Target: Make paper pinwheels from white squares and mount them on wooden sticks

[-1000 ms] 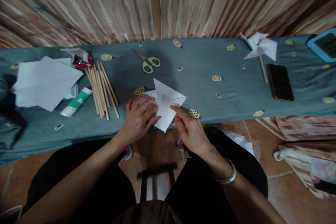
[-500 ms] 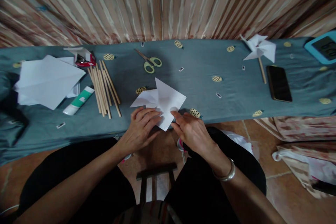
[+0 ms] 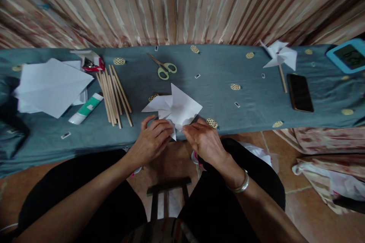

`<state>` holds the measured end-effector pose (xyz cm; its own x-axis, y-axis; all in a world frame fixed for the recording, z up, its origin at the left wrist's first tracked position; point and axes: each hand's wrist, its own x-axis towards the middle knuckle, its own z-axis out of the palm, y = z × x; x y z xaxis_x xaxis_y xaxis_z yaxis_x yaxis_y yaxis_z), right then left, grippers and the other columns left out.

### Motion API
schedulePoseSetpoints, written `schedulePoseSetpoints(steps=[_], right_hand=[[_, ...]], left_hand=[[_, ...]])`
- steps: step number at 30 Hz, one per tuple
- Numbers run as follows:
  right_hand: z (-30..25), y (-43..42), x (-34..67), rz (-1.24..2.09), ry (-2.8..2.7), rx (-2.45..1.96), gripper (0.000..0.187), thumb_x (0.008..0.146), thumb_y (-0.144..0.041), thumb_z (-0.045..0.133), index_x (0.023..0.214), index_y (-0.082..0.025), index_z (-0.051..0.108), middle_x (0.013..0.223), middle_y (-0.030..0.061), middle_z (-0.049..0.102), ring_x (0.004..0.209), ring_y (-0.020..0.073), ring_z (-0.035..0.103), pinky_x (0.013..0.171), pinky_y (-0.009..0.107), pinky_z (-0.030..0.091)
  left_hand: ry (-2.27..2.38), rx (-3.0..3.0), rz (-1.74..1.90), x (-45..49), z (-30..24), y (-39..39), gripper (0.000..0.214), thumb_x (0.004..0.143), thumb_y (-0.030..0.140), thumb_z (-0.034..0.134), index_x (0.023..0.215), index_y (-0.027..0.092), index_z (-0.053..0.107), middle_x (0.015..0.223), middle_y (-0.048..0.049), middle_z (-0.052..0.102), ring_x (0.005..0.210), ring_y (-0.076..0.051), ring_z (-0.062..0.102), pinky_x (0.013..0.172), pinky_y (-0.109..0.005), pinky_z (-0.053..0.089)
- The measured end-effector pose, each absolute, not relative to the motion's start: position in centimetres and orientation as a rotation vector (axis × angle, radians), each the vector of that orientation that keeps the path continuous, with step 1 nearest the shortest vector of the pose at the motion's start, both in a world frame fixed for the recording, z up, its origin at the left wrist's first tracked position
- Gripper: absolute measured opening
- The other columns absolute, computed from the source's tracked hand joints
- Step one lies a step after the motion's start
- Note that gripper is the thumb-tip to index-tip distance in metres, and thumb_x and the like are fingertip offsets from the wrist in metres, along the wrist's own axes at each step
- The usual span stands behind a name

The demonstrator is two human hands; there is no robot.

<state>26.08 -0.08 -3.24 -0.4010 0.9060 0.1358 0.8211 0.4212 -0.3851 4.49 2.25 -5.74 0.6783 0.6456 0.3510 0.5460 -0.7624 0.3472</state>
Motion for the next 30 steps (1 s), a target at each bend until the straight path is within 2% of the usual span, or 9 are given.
schedulePoseSetpoints(steps=[7, 11, 17, 20, 24, 30], right_hand=[[-2.6, 1.0, 26.0, 0.429, -2.188, -1.503, 0.025, 0.096, -0.029, 0.052, 0.1, -0.019, 0.075, 0.094, 0.0067, 0.075, 0.082, 0.0231, 0.064, 0.08, 0.038, 0.049], [-2.6, 1.4, 26.0, 0.439, -2.136, -1.515, 0.023, 0.094, -0.028, 0.055, 0.099, -0.02, 0.076, 0.096, 0.0073, 0.075, 0.085, 0.0234, 0.063, 0.082, 0.039, 0.05], [-3.6, 2.3, 26.0, 0.485, -2.055, -1.473, 0.02, 0.091, -0.027, 0.058, 0.092, -0.02, 0.077, 0.113, 0.0099, 0.071, 0.102, 0.0262, 0.062, 0.091, 0.044, 0.05], [-4.1, 3.1, 25.7, 0.606, -1.986, -1.441, 0.018, 0.091, -0.026, 0.058, 0.095, -0.022, 0.076, 0.105, 0.0075, 0.074, 0.099, 0.0244, 0.064, 0.092, 0.042, 0.05], [-4.8, 3.9, 25.3, 0.697, -1.912, -1.466, 0.017, 0.09, -0.028, 0.06, 0.094, -0.025, 0.076, 0.093, 0.0042, 0.075, 0.089, 0.0225, 0.067, 0.087, 0.039, 0.052], [-6.0, 4.6, 25.1, 0.71, -1.808, -1.567, 0.02, 0.087, -0.037, 0.062, 0.092, -0.023, 0.076, 0.09, 0.0057, 0.075, 0.086, 0.0234, 0.069, 0.083, 0.04, 0.053]], left_hand=[[0.964, 2.698, 0.658, 4.9, -5.6, 2.2, 0.022, 0.093, 0.016, 0.049, 0.112, 0.015, 0.061, 0.13, -0.0126, 0.062, 0.117, -0.025, 0.057, 0.106, -0.05, 0.034], [0.951, 2.687, 0.624, 5.0, -5.7, 2.2, 0.023, 0.093, 0.016, 0.05, 0.113, 0.015, 0.061, 0.129, -0.0129, 0.063, 0.117, -0.026, 0.058, 0.106, -0.052, 0.035], [0.953, 2.7, 0.646, 5.0, -5.7, 2.2, 0.024, 0.09, 0.015, 0.053, 0.113, 0.013, 0.059, 0.127, -0.0127, 0.064, 0.114, -0.026, 0.058, 0.106, -0.053, 0.035], [0.997, 2.704, 0.63, 4.9, -5.6, 2.1, 0.026, 0.089, 0.015, 0.055, 0.114, 0.013, 0.058, 0.127, -0.0132, 0.063, 0.116, -0.027, 0.056, 0.105, -0.052, 0.037], [1.095, 2.689, 0.581, 4.9, -5.2, 2.0, 0.03, 0.086, 0.016, 0.058, 0.116, 0.012, 0.057, 0.129, -0.0145, 0.061, 0.117, -0.029, 0.055, 0.104, -0.051, 0.038], [1.104, 2.706, 0.576, 5.2, -5.2, 1.6, 0.028, 0.089, 0.016, 0.054, 0.117, 0.012, 0.056, 0.127, -0.0128, 0.062, 0.12, -0.025, 0.054, 0.106, -0.047, 0.037]])
